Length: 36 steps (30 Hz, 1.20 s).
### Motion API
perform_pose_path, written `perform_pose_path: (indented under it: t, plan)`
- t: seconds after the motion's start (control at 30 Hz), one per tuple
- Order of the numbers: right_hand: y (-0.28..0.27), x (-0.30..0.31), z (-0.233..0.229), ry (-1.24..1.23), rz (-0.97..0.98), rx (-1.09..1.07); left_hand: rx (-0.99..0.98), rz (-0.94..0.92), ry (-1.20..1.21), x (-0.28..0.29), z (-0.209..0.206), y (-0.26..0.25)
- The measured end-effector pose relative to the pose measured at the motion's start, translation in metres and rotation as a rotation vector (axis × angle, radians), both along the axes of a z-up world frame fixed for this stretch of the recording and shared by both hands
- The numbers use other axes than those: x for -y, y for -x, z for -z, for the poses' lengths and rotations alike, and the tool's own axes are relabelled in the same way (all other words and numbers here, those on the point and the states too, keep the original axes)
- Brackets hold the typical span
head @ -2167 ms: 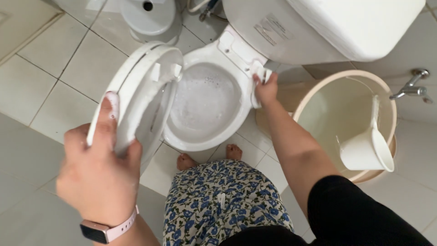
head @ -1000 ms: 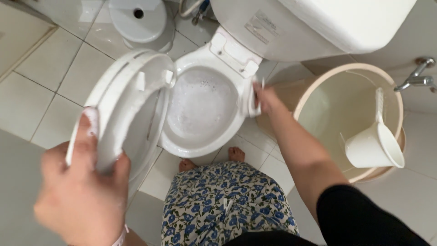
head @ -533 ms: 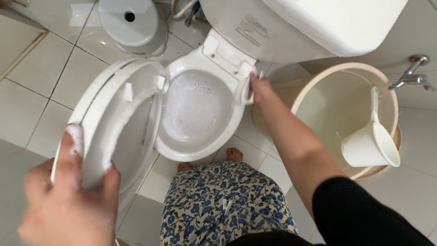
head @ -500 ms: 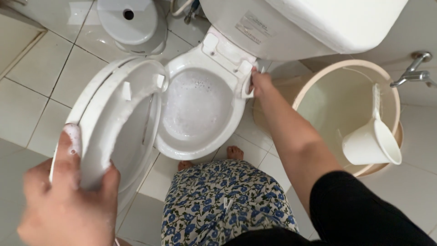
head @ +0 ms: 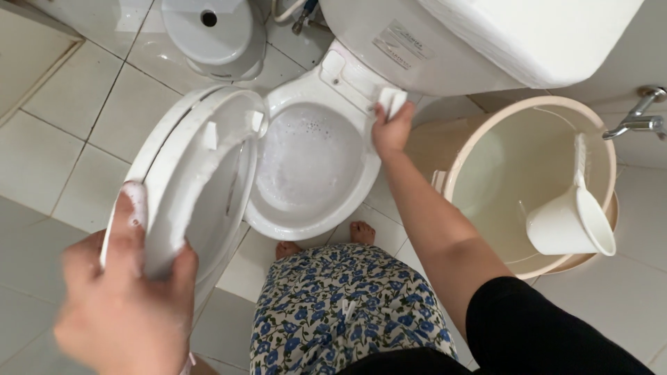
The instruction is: The person scrubs the inside of a toilet bowl with a toilet brush, then wipes the toilet seat and lid with a sponge. They also wipe the top of the toilet tank and the surrounding floor area.
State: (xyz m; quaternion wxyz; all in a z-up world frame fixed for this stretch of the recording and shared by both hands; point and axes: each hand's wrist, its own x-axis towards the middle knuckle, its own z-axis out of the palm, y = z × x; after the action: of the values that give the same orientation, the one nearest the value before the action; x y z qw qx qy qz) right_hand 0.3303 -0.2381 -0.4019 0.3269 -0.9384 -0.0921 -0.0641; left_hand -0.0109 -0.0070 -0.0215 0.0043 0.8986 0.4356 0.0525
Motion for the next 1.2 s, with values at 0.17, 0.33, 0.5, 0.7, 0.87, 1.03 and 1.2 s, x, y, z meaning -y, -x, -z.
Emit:
perform_pose_path:
  t: [0.17,0.33,0.5,0.7,0.87,1.03,1.2]
  plan:
    - [0.008,0.004,-0.037,0.187,-0.158,-0.241,0.04,-0.008,0.043,-0.01,-0.012,-0.011]
    - [-0.046,-0.009,-0.032,0.308,-0.29,-0.227,0.029,-0.009,0.08,-0.015,-0.019,-0.01]
    - [-0.009,0.034,-0.028,0.195,-0.055,-0.218,0.015,-0.023,0.089,-0.02,-0.019,-0.012]
    - [-0.045,-0.011,-0.025,0.472,-0.218,-0.191,0.029,-0.022,0.082,-0.016,-0.013,-0.01]
    - [-0.008,0.017,-0.048,0.406,-0.243,-0.162,0.03,-0.025,0.092,-0.018,-0.02,-0.014]
    - [-0.018,0.007,-0.053,0.635,-0.238,-0.413,0.05,0.004,0.069,-0.009,-0.021,-0.013]
    - [0.008,0.014,-0.041,0.463,-0.175,-0.284,0.091,0.019,0.083,0.0,-0.018,-0.009]
